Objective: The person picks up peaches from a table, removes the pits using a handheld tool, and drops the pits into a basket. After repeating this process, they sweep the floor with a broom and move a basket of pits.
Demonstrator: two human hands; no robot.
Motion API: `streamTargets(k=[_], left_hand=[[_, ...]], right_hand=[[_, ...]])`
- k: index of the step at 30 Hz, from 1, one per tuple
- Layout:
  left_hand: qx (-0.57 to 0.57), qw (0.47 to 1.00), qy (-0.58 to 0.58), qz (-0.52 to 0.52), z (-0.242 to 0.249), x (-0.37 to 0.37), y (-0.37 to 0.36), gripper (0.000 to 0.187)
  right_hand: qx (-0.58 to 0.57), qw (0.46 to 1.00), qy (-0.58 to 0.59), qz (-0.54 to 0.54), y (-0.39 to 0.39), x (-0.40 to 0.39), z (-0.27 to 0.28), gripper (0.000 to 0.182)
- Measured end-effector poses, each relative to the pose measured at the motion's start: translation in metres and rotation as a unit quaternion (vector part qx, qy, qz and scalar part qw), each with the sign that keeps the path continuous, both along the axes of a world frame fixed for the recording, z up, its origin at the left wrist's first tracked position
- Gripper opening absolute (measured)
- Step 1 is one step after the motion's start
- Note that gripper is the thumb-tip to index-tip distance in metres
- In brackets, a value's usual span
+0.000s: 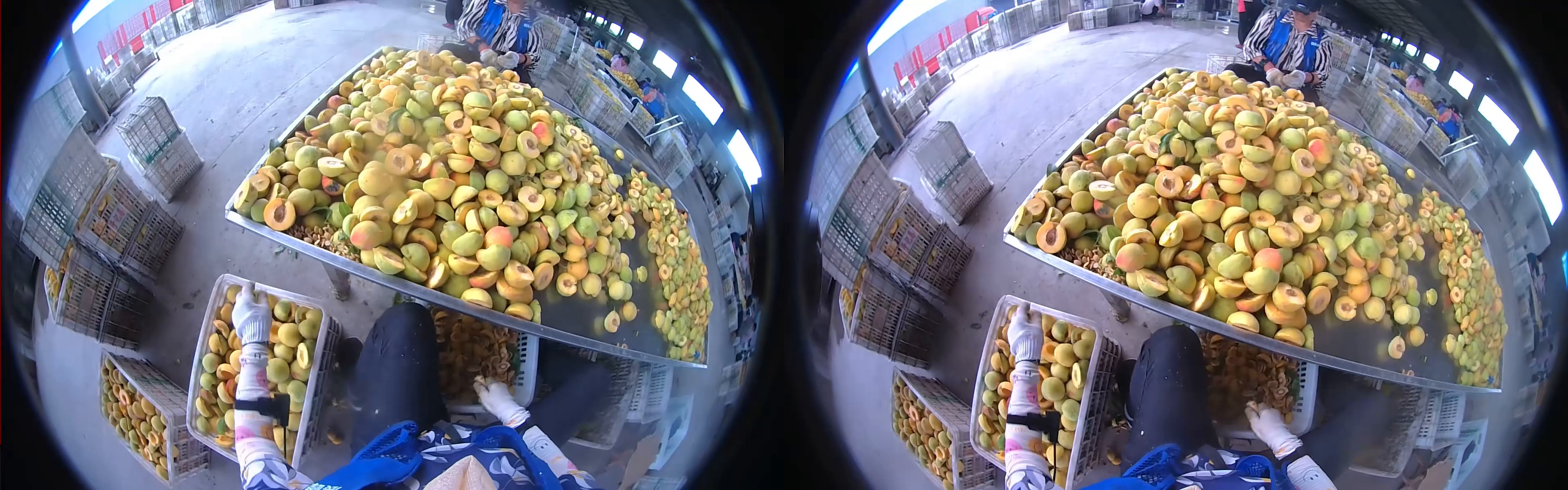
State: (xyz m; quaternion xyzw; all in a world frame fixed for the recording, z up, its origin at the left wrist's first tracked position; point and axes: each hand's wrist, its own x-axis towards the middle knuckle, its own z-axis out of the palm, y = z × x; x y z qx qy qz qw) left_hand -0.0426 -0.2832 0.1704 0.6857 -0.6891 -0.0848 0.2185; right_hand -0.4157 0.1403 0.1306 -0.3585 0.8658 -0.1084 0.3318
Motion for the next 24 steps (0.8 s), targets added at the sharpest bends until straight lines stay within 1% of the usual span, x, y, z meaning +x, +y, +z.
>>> streamTargets(k=[1,2,3,4,5,6,7,8,9,10,11,12,14,16,17,18,19,20,21,22,24], left_hand=[[0.002,0.993,0.115,-0.025,0.042,-0.024,0.011,0.034],[-0.168,0.949,0.238,-0.119,0.043,-0.046,0.017,0.034],[-0.169,0.880,0.386,-0.220,0.061,-0.080,0.025,0.037],[-0.225,0.908,0.232,-0.268,0.104,-0.109,0.044,0.033],[-0.180,0.928,0.141,-0.295,0.145,-0.137,0.060,0.034],[-0.140,0.940,0.087,-0.298,0.148,-0.161,0.058,0.043],[-0.078,0.951,0.060,-0.292,0.145,-0.181,0.051,0.048],[-0.045,0.961,0.017,-0.271,0.124,-0.198,0.038,0.048],[-0.011,0.971,0.000,-0.239,0.122,-0.209,0.034,0.045],[-0.011,0.976,0.018,-0.216,0.115,-0.215,0.028,0.043],[0.001,0.980,0.029,-0.199,0.115,-0.222,0.026,0.043],[0.013,0.982,0.041,-0.181,0.114,-0.227,0.026,0.043],[-0.009,0.975,0.063,-0.214,0.111,-0.222,0.027,0.044],[0.017,0.969,0.041,-0.241,0.117,-0.214,0.027,0.052],[0.055,0.963,0.004,-0.265,0.131,-0.211,0.029,0.061],[0.049,0.964,-0.015,-0.261,0.132,-0.208,0.029,0.068],[0.038,0.965,-0.018,-0.257,0.124,-0.208,0.020,0.075],[0.081,0.966,0.004,-0.247,0.127,-0.209,0.013,0.071],[0.064,0.965,0.018,-0.252,0.127,-0.219,0.008,0.068],[0.061,0.968,0.028,-0.243,0.121,-0.215,0.011,0.065],[0.017,0.981,0.034,-0.190,0.120,-0.211,0.023,0.059]], right_hand=[[0.006,1.000,-0.008,-0.011,0.000,-0.001,0.005,0.047],[0.017,1.000,-0.018,-0.013,0.002,0.000,0.009,0.047],[0.016,1.000,-0.009,-0.011,-0.001,0.000,0.002,0.043],[0.003,0.999,-0.031,-0.012,-0.005,0.001,0.005,0.041],[-0.011,0.998,-0.054,-0.016,-0.011,0.004,0.009,0.039],[-0.025,0.997,-0.074,-0.029,-0.015,0.006,0.015,0.037],[-0.092,0.994,-0.059,-0.011,-0.016,0.009,0.021,0.032],[-0.094,0.991,-0.085,-0.036,-0.014,0.009,0.030,0.031],[-0.098,0.987,-0.110,-0.065,-0.014,0.009,0.039,0.031],[-0.101,0.981,-0.135,-0.097,-0.011,0.009,0.044,0.030],[-0.076,0.974,-0.171,-0.129,-0.004,0.006,0.033,0.030],[-0.086,0.977,-0.159,-0.115,0.000,-0.003,0.021,0.030],[-0.110,0.979,-0.135,-0.104,0.009,-0.008,0.016,0.030],[-0.098,0.980,-0.140,-0.107,0.009,-0.002,0.021,0.033],[-0.097,0.980,-0.140,-0.107,0.007,0.001,0.024,0.034],[-0.099,0.980,-0.136,-0.110,0.006,-0.001,0.027,0.036],[-0.119,0.986,-0.098,-0.059,0.010,-0.007,0.003,0.038],[-0.139,0.988,-0.054,-0.040,0.010,-0.012,-0.013,0.037],[-0.158,0.987,-0.006,-0.022,0.012,-0.017,-0.028,0.037],[-0.158,0.987,-0.003,-0.011,0.014,-0.009,-0.021,0.036],[-0.148,0.976,-0.124,-0.099,0.008,0.010,0.040,0.033]])
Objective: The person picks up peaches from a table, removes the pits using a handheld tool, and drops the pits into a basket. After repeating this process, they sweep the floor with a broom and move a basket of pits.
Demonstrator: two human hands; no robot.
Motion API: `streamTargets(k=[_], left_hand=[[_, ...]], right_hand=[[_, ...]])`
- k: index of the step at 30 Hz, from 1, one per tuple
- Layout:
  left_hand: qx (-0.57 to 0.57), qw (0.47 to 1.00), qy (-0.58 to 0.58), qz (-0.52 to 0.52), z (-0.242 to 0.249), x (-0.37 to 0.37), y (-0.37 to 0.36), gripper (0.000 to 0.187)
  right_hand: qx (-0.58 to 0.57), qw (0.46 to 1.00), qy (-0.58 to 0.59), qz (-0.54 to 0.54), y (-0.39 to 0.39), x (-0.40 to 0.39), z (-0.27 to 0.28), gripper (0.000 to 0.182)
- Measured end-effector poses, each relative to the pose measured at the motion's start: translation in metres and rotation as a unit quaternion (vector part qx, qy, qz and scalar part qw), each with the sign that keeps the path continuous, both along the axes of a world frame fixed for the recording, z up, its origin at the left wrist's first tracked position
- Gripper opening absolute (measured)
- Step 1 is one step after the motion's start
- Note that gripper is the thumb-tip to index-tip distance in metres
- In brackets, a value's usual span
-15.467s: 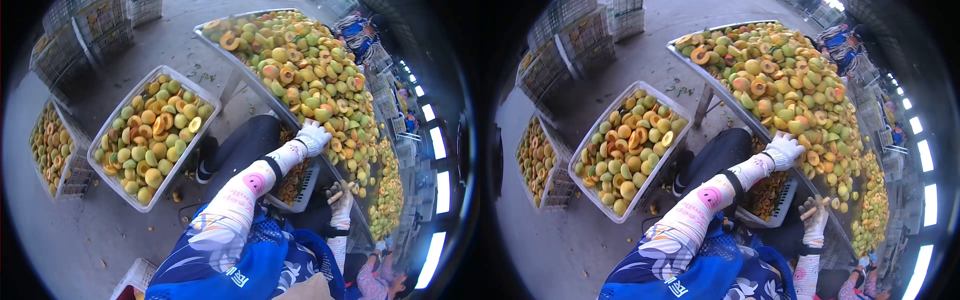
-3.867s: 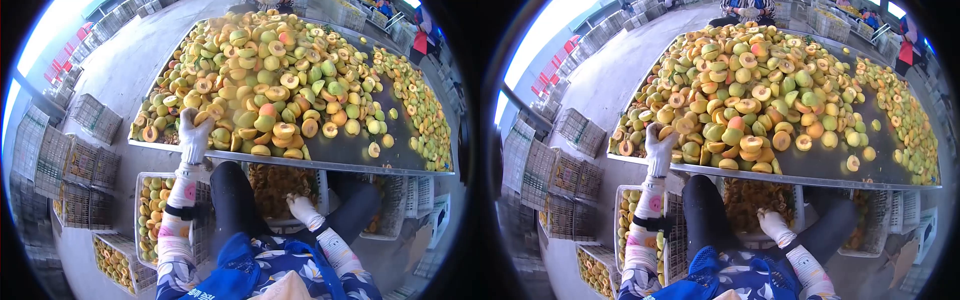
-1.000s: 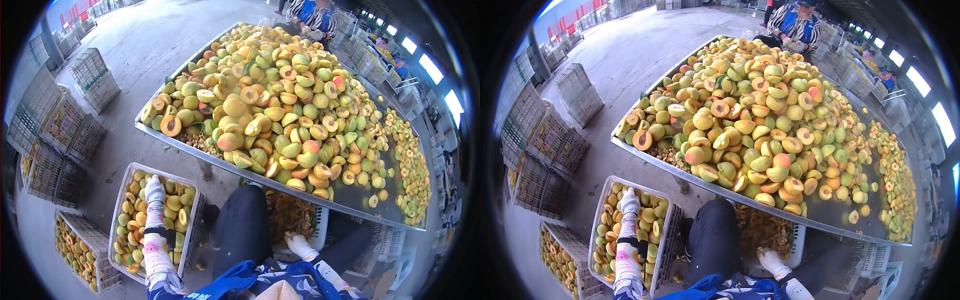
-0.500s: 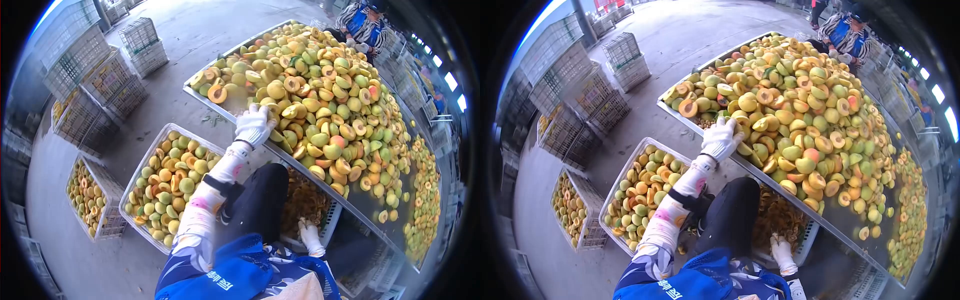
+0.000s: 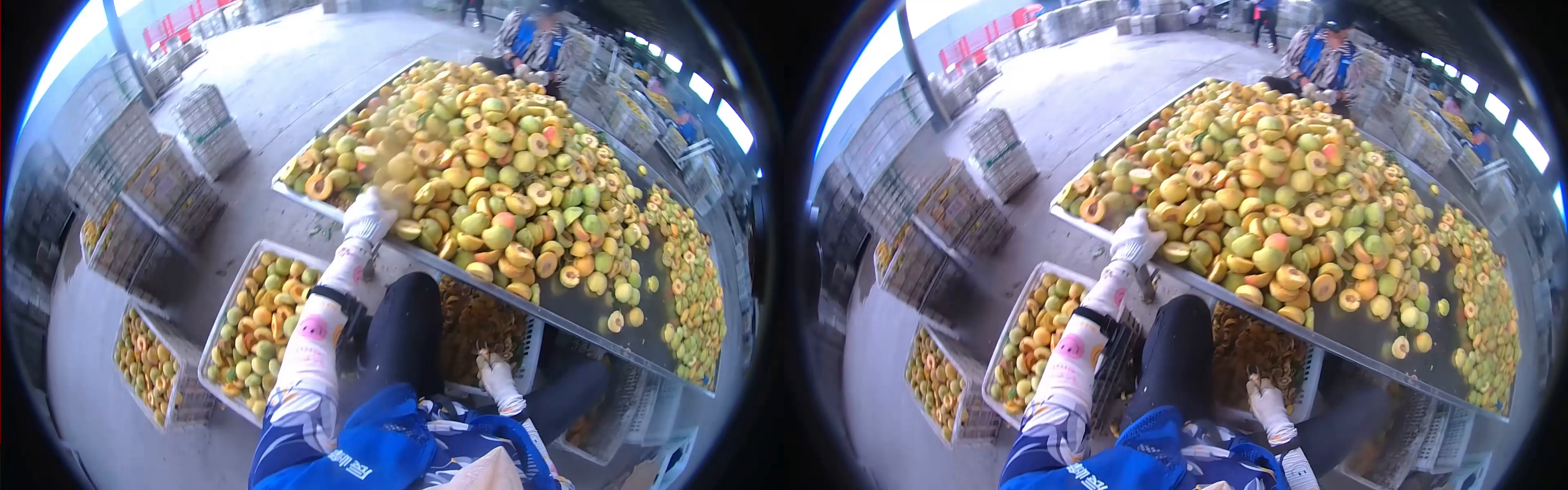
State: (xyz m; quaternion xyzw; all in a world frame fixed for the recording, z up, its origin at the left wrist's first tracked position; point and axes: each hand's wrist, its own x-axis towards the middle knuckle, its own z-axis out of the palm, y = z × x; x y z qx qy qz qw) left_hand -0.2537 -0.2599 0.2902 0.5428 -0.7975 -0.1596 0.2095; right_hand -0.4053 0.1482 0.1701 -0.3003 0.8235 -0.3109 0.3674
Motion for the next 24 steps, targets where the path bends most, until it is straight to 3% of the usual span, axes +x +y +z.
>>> streamTargets(k=[1,4,5,6,8,10,12,13,14,15,16,17,18,20,22,23,24], left_hand=[[0.018,0.999,0.019,0.044,0.004,0.001,0.003,0.058],[0.008,0.938,0.315,0.142,0.016,0.036,0.028,0.064],[0.038,0.899,0.420,0.119,0.009,0.054,0.037,0.063],[0.085,0.837,0.536,0.061,-0.001,0.075,0.048,0.051],[0.287,0.620,0.730,0.014,-0.033,0.119,0.076,0.037],[0.390,0.445,0.805,0.043,-0.065,0.161,0.097,0.034],[0.328,0.633,0.678,0.178,-0.099,0.210,0.095,0.034],[0.229,0.796,0.517,0.217,-0.117,0.231,0.088,0.036],[0.118,0.908,0.323,0.241,-0.130,0.250,0.085,0.039],[0.092,0.953,0.122,0.263,-0.131,0.263,0.082,0.042],[0.052,0.959,-0.077,0.268,-0.131,0.270,0.071,0.044],[0.100,0.957,-0.161,0.220,-0.134,0.279,0.062,0.046],[0.135,0.946,-0.244,0.166,-0.140,0.278,0.053,0.047],[0.066,0.936,-0.319,0.133,-0.108,0.257,0.043,0.044],[-0.023,0.963,-0.227,0.141,-0.109,0.237,0.019,0.043],[-0.086,0.968,-0.185,0.147,-0.138,0.231,-0.003,0.042],[-0.048,0.968,-0.191,0.154,-0.148,0.221,-0.020,0.047]], right_hand=[[-0.010,1.000,-0.004,-0.009,0.001,0.000,-0.004,0.029],[-0.011,0.999,-0.037,-0.031,0.010,-0.005,-0.013,0.028],[-0.005,0.997,-0.059,-0.042,0.009,-0.003,-0.007,0.027],[0.001,0.996,-0.069,-0.049,0.008,-0.001,-0.001,0.026],[0.007,0.994,-0.089,-0.066,-0.003,0.002,0.014,0.024],[0.010,0.991,-0.108,-0.076,-0.008,-0.001,0.013,0.022],[0.002,0.989,-0.125,-0.084,-0.011,-0.005,0.008,0.021],[0.013,0.991,-0.109,-0.075,-0.011,-0.006,0.008,0.022],[0.023,0.993,-0.098,-0.064,-0.010,-0.004,0.005,0.022],[0.029,0.994,-0.086,-0.057,-0.007,-0.003,0.000,0.023],[0.025,0.996,-0.070,-0.055,-0.008,-0.005,-0.006,0.023],[0.016,0.999,-0.022,-0.031,-0.006,-0.008,-0.017,0.025],[0.042,0.997,-0.052,-0.030,-0.016,0.004,0.013,0.026],[0.028,0.999,0.017,-0.003,-0.003,-0.006,-0.024,0.026],[0.058,0.998,-0.001,-0.017,-0.009,-0.001,-0.016,0.032],[0.059,0.998,0.023,0.001,-0.007,-0.002,-0.021,0.034],[0.062,0.997,0.047,0.020,-0.001,-0.004,-0.029,0.036]])
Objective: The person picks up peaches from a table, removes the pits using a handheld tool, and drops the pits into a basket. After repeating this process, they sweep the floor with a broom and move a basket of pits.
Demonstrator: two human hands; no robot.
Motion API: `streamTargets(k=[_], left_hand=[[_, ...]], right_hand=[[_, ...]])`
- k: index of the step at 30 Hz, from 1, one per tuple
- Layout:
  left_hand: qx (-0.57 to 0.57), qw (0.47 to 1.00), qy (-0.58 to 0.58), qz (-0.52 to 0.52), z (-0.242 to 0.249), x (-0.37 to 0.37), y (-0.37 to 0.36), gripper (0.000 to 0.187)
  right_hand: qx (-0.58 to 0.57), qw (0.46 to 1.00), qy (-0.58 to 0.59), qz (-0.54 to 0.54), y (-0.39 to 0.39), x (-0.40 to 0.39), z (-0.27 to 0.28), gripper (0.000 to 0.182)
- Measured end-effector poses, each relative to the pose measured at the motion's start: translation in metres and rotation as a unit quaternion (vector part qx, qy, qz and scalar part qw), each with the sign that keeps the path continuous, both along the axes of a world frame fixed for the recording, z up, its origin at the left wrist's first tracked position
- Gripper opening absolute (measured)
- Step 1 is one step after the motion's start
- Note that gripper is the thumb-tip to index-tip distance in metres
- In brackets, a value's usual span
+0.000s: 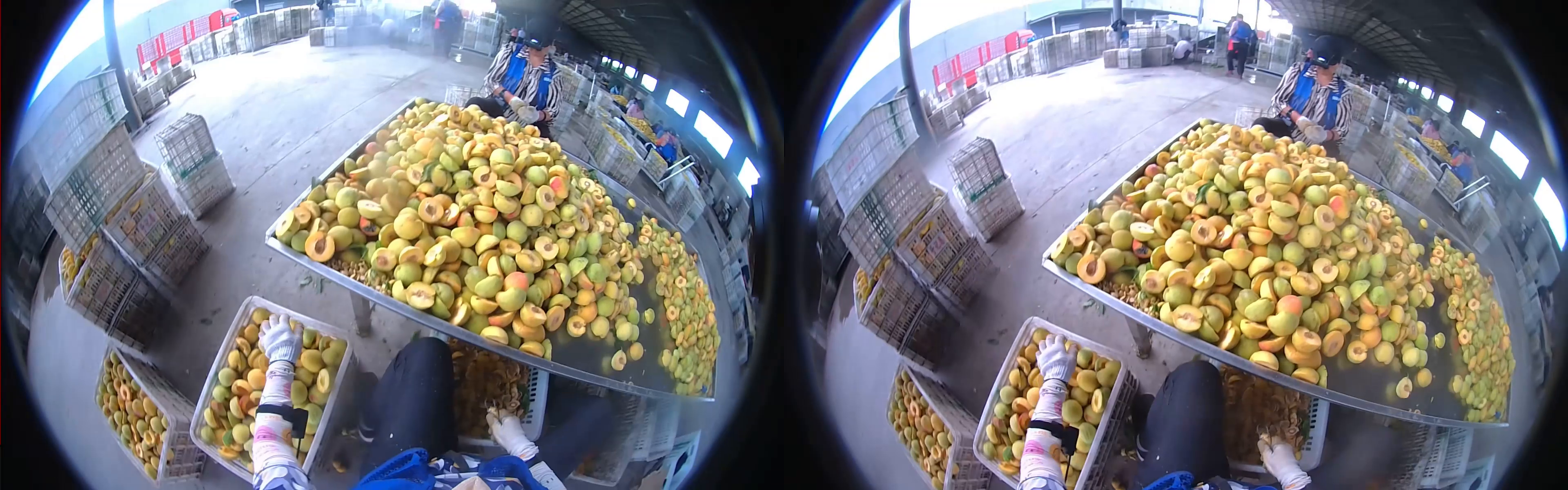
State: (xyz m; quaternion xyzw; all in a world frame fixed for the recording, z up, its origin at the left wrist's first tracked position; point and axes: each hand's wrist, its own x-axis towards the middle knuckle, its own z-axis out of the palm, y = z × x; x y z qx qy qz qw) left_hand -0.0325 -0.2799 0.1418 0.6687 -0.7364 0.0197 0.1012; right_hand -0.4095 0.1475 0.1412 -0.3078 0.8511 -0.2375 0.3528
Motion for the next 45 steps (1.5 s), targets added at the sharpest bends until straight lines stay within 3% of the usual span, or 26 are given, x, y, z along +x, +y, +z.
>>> streamTargets(k=[1,3,5,9,12,16,17,20,23,25,28,30,31,36,39,42,43,44,45], left_hand=[[0.022,1.000,0.001,0.021,-0.025,-0.005,-0.016,0.050],[0.056,0.995,0.013,0.082,-0.041,-0.019,-0.028,0.061],[0.071,0.991,0.050,0.098,-0.036,-0.023,-0.032,0.061],[0.010,0.999,0.041,-0.009,-0.056,-0.001,-0.007,0.055],[0.041,0.999,0.003,-0.019,-0.054,0.000,-0.012,0.057],[0.120,0.992,0.002,0.029,-0.011,-0.012,-0.016,0.065],[0.054,0.998,-0.008,0.009,-0.026,-0.008,-0.024,0.079],[0.066,0.997,-0.037,-0.029,-0.036,0.000,-0.031,0.080],[0.086,0.996,0.005,-0.023,-0.036,-0.001,-0.025,0.087],[0.100,0.995,-0.001,-0.018,-0.034,-0.004,-0.021,0.097],[0.111,0.993,-0.046,0.000,-0.044,-0.019,-0.022,0.093],[0.106,0.992,0.069,0.008,-0.050,-0.006,-0.031,0.087],[0.150,0.982,0.099,0.058,-0.040,-0.002,-0.037,0.085],[0.111,0.991,0.069,-0.002,-0.021,0.018,-0.018,0.081],[0.103,0.967,0.233,0.031,-0.001,0.014,0.004,0.080],[0.157,0.973,0.144,-0.089,-0.010,-0.010,0.019,0.079],[0.124,0.978,0.058,-0.158,-0.031,-0.016,0.022,0.078],[0.101,0.976,0.102,-0.166,-0.040,-0.017,0.021,0.076],[0.149,0.961,0.203,-0.115,-0.047,-0.015,0.016,0.074]], right_hand=[[-0.002,0.999,0.029,0.015,0.010,-0.008,-0.029,0.040],[-0.039,0.997,0.045,0.043,0.027,-0.014,-0.053,0.029],[0.017,0.999,-0.017,-0.026,-0.004,0.014,0.039,0.027],[0.029,0.998,0.054,0.029,-0.003,0.010,0.030,0.034],[0.015,0.997,0.052,0.061,-0.002,0.015,0.017,0.040],[0.058,0.997,0.028,0.043,-0.019,0.024,0.035,0.040],[0.014,0.998,0.030,0.056,-0.017,0.023,0.027,0.039],[0.037,0.999,-0.037,-0.008,-0.013,0.027,0.037,0.040],[0.073,0.992,0.076,0.064,-0.007,0.026,0.028,0.041],[0.080,0.992,0.067,0.068,-0.009,0.027,0.032,0.043],[0.042,0.992,0.096,0.070,-0.018,0.022,0.027,0.041],[-0.011,0.995,0.081,0.055,-0.011,0.017,0.019,0.037],[-0.017,1.000,-0.012,-0.010,-0.003,0.011,0.004,0.034],[-0.037,0.999,0.036,0.014,0.018,0.002,-0.015,0.026],[0.000,0.995,0.077,0.068,0.017,-0.004,-0.024,0.026],[0.038,0.997,0.039,0.050,-0.003,0.007,0.001,0.026],[0.029,0.996,0.051,0.062,-0.005,0.010,0.006,0.026],[0.019,0.995,0.065,0.074,-0.008,0.011,0.010,0.026],[0.007,0.993,0.079,0.082,-0.010,0.010,0.011,0.026]])
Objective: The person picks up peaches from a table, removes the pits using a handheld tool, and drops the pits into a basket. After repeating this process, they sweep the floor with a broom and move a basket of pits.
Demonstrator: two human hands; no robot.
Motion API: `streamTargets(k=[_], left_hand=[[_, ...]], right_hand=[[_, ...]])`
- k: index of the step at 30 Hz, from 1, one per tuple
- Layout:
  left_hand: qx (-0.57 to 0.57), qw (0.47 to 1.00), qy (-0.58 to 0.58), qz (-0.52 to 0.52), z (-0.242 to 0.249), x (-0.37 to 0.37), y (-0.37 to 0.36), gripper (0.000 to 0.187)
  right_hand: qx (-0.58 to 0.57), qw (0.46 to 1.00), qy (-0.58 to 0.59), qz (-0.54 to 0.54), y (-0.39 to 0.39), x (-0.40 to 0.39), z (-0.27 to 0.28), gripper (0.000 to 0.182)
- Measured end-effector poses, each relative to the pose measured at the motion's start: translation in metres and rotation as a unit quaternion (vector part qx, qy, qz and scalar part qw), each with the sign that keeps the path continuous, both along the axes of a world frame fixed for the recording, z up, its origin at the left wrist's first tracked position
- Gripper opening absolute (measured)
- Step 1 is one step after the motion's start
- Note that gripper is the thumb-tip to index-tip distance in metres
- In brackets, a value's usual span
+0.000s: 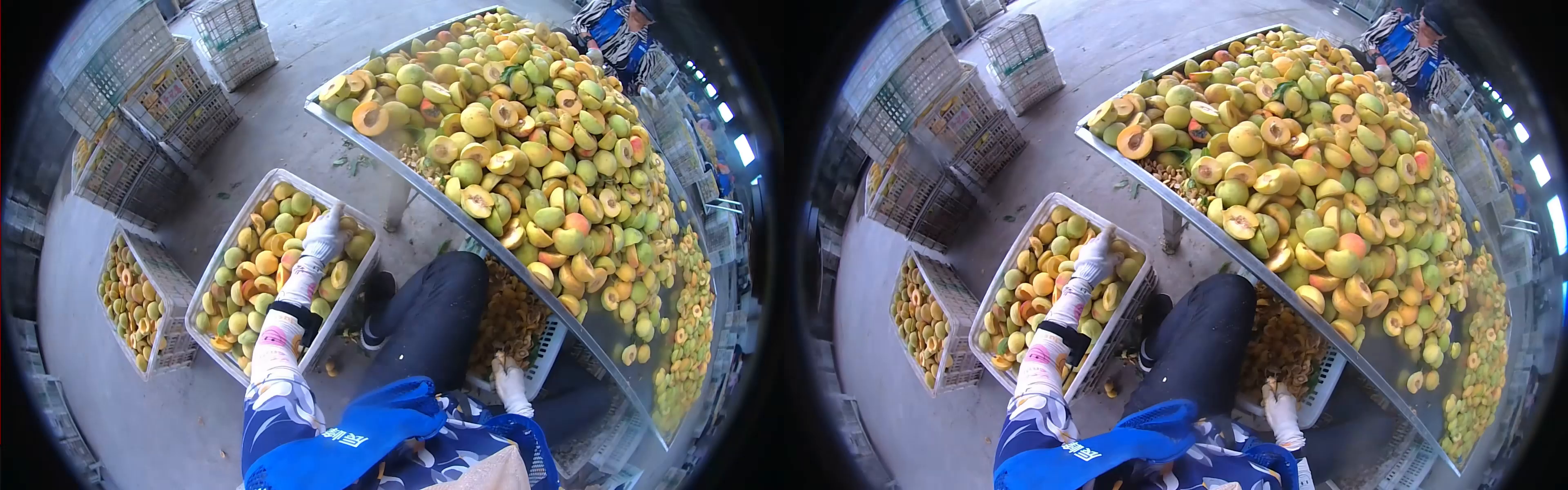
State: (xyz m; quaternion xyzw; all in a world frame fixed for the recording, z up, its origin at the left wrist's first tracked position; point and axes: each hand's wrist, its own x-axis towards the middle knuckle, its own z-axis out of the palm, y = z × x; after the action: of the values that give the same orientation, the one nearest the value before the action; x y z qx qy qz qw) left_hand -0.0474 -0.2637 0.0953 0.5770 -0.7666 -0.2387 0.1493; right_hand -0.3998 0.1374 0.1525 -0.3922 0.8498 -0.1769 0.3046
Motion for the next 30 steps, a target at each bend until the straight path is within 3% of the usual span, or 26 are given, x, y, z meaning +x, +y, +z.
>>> streamTargets(k=[1,3,5,6,9,11,15,17,18,20,21,23,25,28,30], left_hand=[[0.075,0.992,0.085,0.048,0.000,0.000,-0.002,0.072],[0.047,0.983,0.158,0.078,-0.009,0.004,-0.002,0.064],[0.142,0.985,0.075,0.058,0.030,0.003,0.008,0.043],[0.111,0.993,0.012,0.028,0.028,-0.001,0.008,0.036],[0.035,0.983,-0.176,-0.030,0.012,-0.017,-0.002,0.021],[0.018,0.986,-0.164,-0.035,0.007,-0.018,0.000,0.017],[0.043,0.969,-0.231,-0.072,0.032,-0.028,-0.007,0.020],[-0.009,0.968,-0.242,-0.070,0.048,-0.030,0.004,0.023],[-0.116,0.982,-0.150,-0.006,0.024,-0.023,0.013,0.024],[-0.165,0.980,-0.089,0.064,0.055,-0.004,0.054,0.023],[-0.215,0.971,-0.021,0.103,0.052,0.015,0.074,0.025],[-0.166,0.962,-0.037,0.212,0.051,0.053,0.103,0.037],[-0.088,0.964,-0.012,0.249,0.043,0.089,0.115,0.045],[-0.173,0.970,-0.101,0.138,0.038,0.089,0.124,0.051],[-0.092,0.979,-0.159,0.085,0.042,0.086,0.114,0.051]], right_hand=[[0.005,0.999,-0.033,-0.032,0.006,-0.005,-0.007,0.027],[0.018,0.990,-0.104,-0.093,0.021,-0.013,-0.028,0.027],[0.000,0.997,-0.047,-0.059,0.023,-0.011,-0.026,0.027],[-0.007,0.999,-0.018,-0.040,0.023,-0.009,-0.025,0.026],[0.035,0.994,-0.075,-0.071,0.021,-0.009,-0.027,0.028],[0.014,0.999,-0.029,-0.026,0.010,0.002,-0.008,0.029],[-0.017,0.994,0.059,0.095,-0.002,0.010,-0.033,0.028],[-0.018,0.998,0.021,0.064,-0.008,0.009,-0.032,0.027],[-0.024,0.999,-0.010,0.035,-0.001,0.004,-0.037,0.028],[-0.028,0.993,-0.113,-0.019,0.017,-0.014,-0.053,0.025],[-0.012,0.987,-0.149,-0.058,0.016,-0.011,-0.034,0.025],[0.026,0.972,-0.194,-0.128,0.004,0.000,0.010,0.024],[0.015,0.968,-0.212,-0.133,-0.001,0.003,0.019,0.025],[-0.004,0.973,-0.208,-0.105,-0.007,0.009,0.020,0.026],[-0.057,0.989,-0.133,-0.024,-0.006,0.010,0.001,0.026]])
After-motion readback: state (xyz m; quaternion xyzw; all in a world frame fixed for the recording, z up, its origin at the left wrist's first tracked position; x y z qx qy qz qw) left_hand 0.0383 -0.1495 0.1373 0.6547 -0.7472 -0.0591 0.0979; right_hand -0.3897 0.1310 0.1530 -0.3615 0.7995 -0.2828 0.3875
